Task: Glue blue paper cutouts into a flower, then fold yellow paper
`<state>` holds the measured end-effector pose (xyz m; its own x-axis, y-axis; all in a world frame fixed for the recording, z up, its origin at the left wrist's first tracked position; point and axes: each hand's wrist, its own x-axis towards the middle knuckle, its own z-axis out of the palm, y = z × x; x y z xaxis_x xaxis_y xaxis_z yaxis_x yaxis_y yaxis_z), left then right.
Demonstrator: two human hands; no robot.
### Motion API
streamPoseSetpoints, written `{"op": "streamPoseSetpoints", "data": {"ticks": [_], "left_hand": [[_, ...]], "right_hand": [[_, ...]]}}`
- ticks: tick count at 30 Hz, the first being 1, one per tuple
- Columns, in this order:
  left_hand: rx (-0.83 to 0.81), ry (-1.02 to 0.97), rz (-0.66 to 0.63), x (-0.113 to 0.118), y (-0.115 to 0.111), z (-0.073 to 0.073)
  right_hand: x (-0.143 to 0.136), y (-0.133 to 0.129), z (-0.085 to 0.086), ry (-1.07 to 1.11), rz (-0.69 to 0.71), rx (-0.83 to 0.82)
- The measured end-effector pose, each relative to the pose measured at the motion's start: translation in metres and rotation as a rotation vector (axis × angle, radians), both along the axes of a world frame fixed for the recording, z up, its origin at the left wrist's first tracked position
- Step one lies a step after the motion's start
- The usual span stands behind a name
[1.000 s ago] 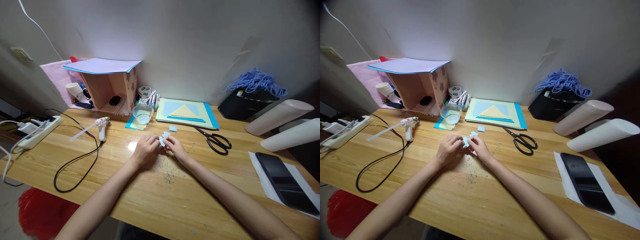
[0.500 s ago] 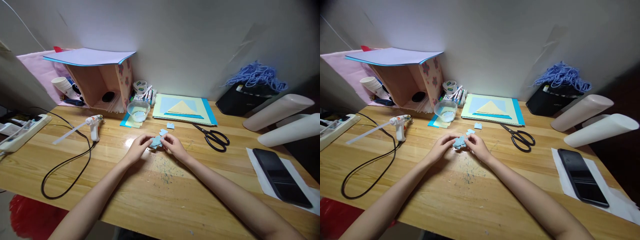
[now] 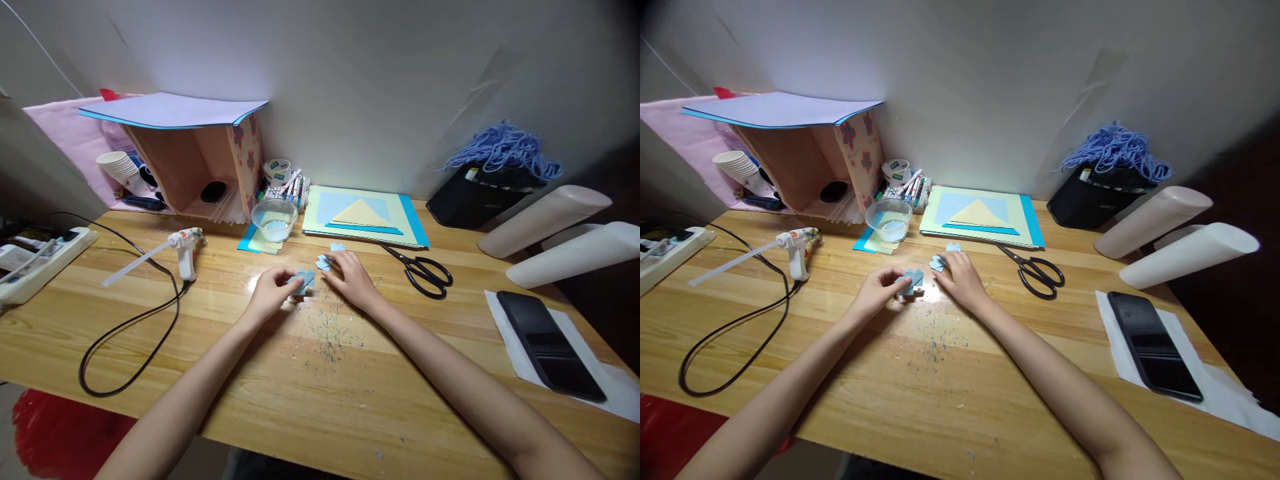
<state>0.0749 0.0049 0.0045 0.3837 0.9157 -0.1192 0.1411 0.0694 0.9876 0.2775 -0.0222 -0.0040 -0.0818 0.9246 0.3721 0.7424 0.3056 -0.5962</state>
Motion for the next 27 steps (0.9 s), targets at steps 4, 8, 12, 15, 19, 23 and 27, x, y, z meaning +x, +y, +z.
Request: {"op": "streamPoseSetpoints", "data": {"ticks": [4, 8, 12, 15, 19, 23, 27], "left_hand": [[-0.013, -0.012, 0.02, 0.001, 0.0, 0.001], [-0.059, -0.051, 0.041, 0.001, 0.0, 0.002], [-0.114, -0.054, 0.065, 0.001, 0.0, 0.002], [-0.129, -0.065, 0.103, 0.001, 0.002, 0.003], [-0.144, -0.091, 0.121, 0.0, 0.004, 0.003], [-0.15, -0.111, 0.139, -0.002, 0.005, 0.005], [-0.156, -0.13, 0.142, -0.003, 0.005, 0.006]], "right_hand": [[0.001, 0.002, -0.007, -0.095, 0.018, -0.01], [0.0, 0.0, -0.007, -0.094, 0.023, -0.016], [-0.002, -0.004, -0.001, -0.041, 0.027, 0.001], [-0.004, -0.007, 0.004, -0.05, 0.075, -0.028], [-0.006, -0.009, 0.005, -0.061, 0.155, -0.08], [-0.003, -0.006, 0.002, 0.009, 0.1, -0.132], [0.002, -0.002, 0.004, 0.026, 0.113, -0.236]]}}
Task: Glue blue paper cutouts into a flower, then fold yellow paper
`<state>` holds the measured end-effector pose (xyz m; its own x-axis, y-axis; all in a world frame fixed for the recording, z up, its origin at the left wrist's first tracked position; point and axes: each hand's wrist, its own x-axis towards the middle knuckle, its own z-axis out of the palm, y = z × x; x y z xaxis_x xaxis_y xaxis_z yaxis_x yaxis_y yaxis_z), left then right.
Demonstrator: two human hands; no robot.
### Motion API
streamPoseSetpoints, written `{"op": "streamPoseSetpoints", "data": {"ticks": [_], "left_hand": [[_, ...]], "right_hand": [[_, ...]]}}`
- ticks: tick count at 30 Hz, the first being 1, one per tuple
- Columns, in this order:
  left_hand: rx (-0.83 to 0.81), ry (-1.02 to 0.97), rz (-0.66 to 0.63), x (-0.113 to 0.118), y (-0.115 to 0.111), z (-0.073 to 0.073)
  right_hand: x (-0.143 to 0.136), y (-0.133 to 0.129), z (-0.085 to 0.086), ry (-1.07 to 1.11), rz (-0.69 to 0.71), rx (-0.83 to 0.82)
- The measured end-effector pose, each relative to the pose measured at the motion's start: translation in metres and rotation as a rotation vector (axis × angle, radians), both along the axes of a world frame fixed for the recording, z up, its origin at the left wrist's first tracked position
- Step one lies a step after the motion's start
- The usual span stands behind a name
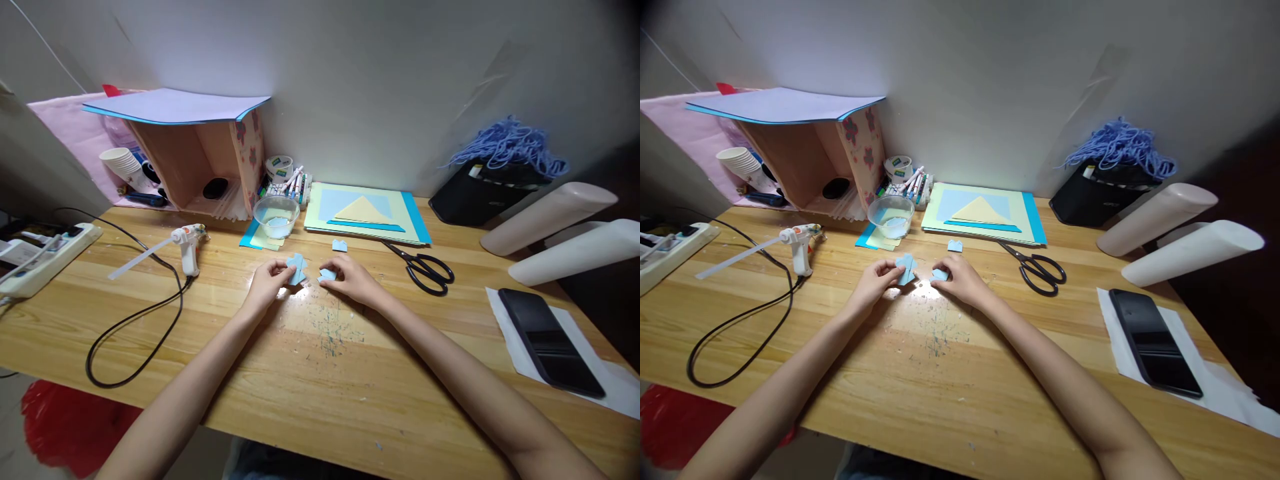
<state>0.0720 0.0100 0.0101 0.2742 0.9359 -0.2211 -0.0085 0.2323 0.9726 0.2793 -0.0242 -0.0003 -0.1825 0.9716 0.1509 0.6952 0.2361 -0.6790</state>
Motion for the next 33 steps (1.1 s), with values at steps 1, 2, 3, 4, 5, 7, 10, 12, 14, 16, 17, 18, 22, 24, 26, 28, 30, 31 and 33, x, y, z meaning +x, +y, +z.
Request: {"op": "streamPoseSetpoints", "data": {"ticks": [1, 2, 3, 4, 5, 7, 10, 12, 14, 16, 17, 18, 22, 24, 26, 28, 30, 31, 33], "left_hand": [[0.0, 0.0, 0.002, 0.0, 0.0, 0.0], [0.0, 0.001, 0.004, 0.0, 0.0, 0.0], [-0.001, 0.002, 0.004, 0.0, 0.0, 0.0], [-0.003, 0.003, 0.004, 0.0, -0.001, -0.001], [-0.008, 0.002, 0.004, 0.0, -0.001, -0.001], [-0.021, -0.007, 0.0, 0.001, -0.002, -0.001], [-0.053, -0.039, -0.032, 0.003, -0.005, 0.0], [-0.075, -0.069, -0.079, 0.004, -0.007, 0.001], [-0.091, -0.088, -0.125, 0.005, -0.009, 0.002], [-0.105, -0.096, -0.166, 0.005, -0.011, 0.002], [-0.112, -0.097, -0.185, 0.005, -0.012, 0.002], [-0.12, -0.101, -0.206, 0.005, -0.013, 0.002], [-0.143, -0.151, -0.243, 0.004, -0.013, 0.001], [-0.146, -0.168, -0.24, 0.003, -0.012, 0.0], [-0.149, -0.162, -0.24, 0.003, -0.012, -0.001], [-0.154, -0.152, -0.247, 0.004, -0.012, -0.001], [-0.164, -0.147, -0.253, 0.005, -0.013, 0.0], [-0.169, -0.144, -0.255, 0.005, -0.013, 0.0], [-0.176, -0.141, -0.256, 0.006, -0.014, 0.001]], "right_hand": [[0.0, 0.0, 0.001, 0.018, 0.002, -0.032], [0.0, 0.0, 0.003, 0.053, 0.0, -0.062], [-0.001, -0.001, 0.004, 0.107, -0.008, -0.087], [-0.003, -0.001, 0.005, 0.182, -0.021, -0.109], [-0.006, -0.002, 0.006, 0.274, -0.038, -0.13], [-0.012, -0.004, 0.007, 0.491, -0.08, -0.184], [-0.022, -0.008, 0.005, 0.785, -0.137, -0.292], [-0.028, -0.01, 0.003, 0.893, -0.161, -0.344], [-0.032, -0.011, 0.001, 0.933, -0.181, -0.341], [-0.034, -0.012, 0.0, 0.943, -0.204, -0.286], [-0.035, -0.013, -0.001, 0.943, -0.219, -0.25], [-0.035, -0.013, -0.001, 0.943, -0.233, -0.219], [-0.035, -0.013, -0.001, 0.931, -0.287, -0.15], [-0.035, -0.014, -0.002, 0.925, -0.316, -0.137], [-0.036, -0.014, -0.003, 0.908, -0.333, -0.124], [-0.036, -0.015, -0.004, 0.888, -0.327, -0.113], [-0.037, -0.016, -0.005, 0.876, -0.313, -0.101], [-0.037, -0.016, -0.005, 0.877, -0.306, -0.097], [-0.038, -0.016, -0.006, 0.889, -0.297, -0.099]]}}
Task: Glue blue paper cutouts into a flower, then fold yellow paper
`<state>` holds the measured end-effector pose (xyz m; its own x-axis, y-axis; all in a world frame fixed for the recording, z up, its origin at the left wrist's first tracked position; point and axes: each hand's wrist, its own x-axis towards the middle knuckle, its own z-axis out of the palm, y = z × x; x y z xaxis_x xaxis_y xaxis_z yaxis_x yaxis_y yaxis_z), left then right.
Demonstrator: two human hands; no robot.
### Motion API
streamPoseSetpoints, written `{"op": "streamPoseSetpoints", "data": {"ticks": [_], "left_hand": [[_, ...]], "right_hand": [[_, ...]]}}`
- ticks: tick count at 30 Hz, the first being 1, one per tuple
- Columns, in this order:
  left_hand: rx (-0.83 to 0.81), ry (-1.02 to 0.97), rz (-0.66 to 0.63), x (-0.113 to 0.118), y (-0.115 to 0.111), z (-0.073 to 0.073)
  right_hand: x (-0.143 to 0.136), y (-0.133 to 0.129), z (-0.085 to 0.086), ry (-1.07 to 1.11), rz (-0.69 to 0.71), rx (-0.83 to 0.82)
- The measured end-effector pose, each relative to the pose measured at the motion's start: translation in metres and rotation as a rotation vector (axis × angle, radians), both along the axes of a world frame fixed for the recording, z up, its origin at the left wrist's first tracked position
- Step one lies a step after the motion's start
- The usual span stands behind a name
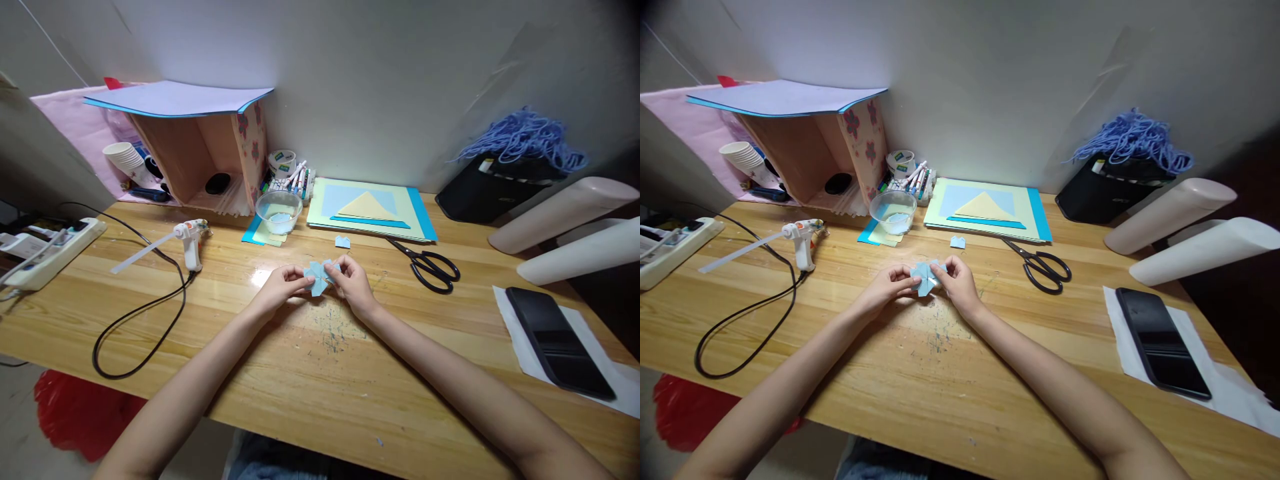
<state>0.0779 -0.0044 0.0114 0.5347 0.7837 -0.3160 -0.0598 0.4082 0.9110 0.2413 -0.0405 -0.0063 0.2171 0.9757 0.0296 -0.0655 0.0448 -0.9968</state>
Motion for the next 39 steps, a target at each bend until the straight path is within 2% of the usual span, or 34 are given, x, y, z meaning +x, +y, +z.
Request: {"op": "streamPoseSetpoints", "data": {"ticks": [10, 16, 21, 31, 39], "left_hand": [[0.024, 0.058, 0.003, 0.0014, -0.0009, 0.0014], [0.203, 0.104, 0.034, -0.0018, 0.0048, 0.0015], [0.311, 0.169, 0.059, -0.0032, 0.0056, -0.0008], [0.167, 0.141, 0.025, -0.0041, 0.0066, -0.0012], [0.226, 0.164, 0.049, -0.0022, 0.0058, -0.0044]], "right_hand": [[-0.0012, -0.0007, 0.0021, 0.036, 0.045, -0.009], [0.0025, -0.0001, 0.0034, 0.025, 0.112, -0.039], [0.0027, 0.0005, 0.0021, 0.014, 0.114, -0.041], [0.0, -0.0009, -0.0009, 0.013, 0.062, -0.077], [-0.0001, -0.0011, 0.0011, -0.016, 0.076, -0.08]]}}
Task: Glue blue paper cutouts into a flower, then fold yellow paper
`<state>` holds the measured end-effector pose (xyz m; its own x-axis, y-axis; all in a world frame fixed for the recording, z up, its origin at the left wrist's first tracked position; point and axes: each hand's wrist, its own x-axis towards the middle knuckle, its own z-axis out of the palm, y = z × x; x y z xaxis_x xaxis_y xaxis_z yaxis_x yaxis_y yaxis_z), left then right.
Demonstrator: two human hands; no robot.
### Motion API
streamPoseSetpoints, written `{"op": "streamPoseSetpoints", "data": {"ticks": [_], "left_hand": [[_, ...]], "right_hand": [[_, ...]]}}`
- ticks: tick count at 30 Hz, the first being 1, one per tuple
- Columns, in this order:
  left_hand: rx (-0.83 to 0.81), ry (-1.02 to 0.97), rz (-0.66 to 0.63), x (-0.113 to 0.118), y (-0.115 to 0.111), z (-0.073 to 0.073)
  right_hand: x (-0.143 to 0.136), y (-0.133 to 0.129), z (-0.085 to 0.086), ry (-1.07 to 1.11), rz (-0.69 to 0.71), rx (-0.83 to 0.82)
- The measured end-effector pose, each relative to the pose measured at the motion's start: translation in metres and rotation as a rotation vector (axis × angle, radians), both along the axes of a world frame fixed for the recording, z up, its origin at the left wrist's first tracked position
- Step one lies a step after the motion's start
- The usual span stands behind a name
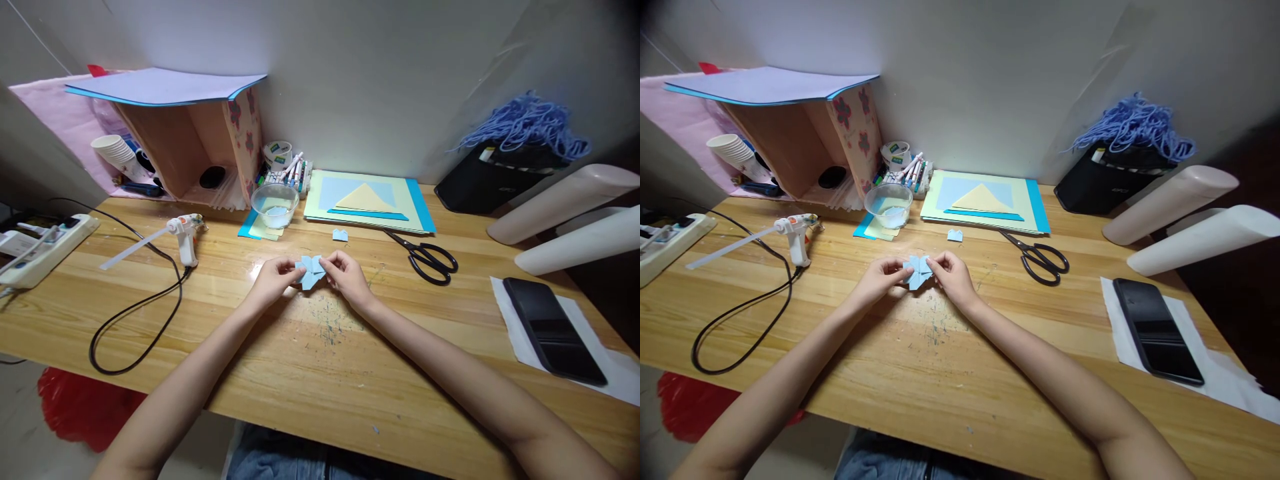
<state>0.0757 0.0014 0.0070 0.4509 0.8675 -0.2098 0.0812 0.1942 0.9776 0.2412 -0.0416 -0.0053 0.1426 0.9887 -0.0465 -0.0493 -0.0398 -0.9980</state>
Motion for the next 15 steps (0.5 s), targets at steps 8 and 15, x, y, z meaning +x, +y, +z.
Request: {"op": "streamPoseSetpoints", "data": {"ticks": [8, 15], "left_hand": [[0.213, 0.131, 0.021, -0.004, 0.001, -0.003], [-0.015, -0.008, -0.013, -0.002, 0.001, 0.006]], "right_hand": [[0.002, 0.003, 0.007, 0.027, 0.046, -0.073], [0.003, 0.003, 0.004, 0.042, 0.064, -0.055]]}}
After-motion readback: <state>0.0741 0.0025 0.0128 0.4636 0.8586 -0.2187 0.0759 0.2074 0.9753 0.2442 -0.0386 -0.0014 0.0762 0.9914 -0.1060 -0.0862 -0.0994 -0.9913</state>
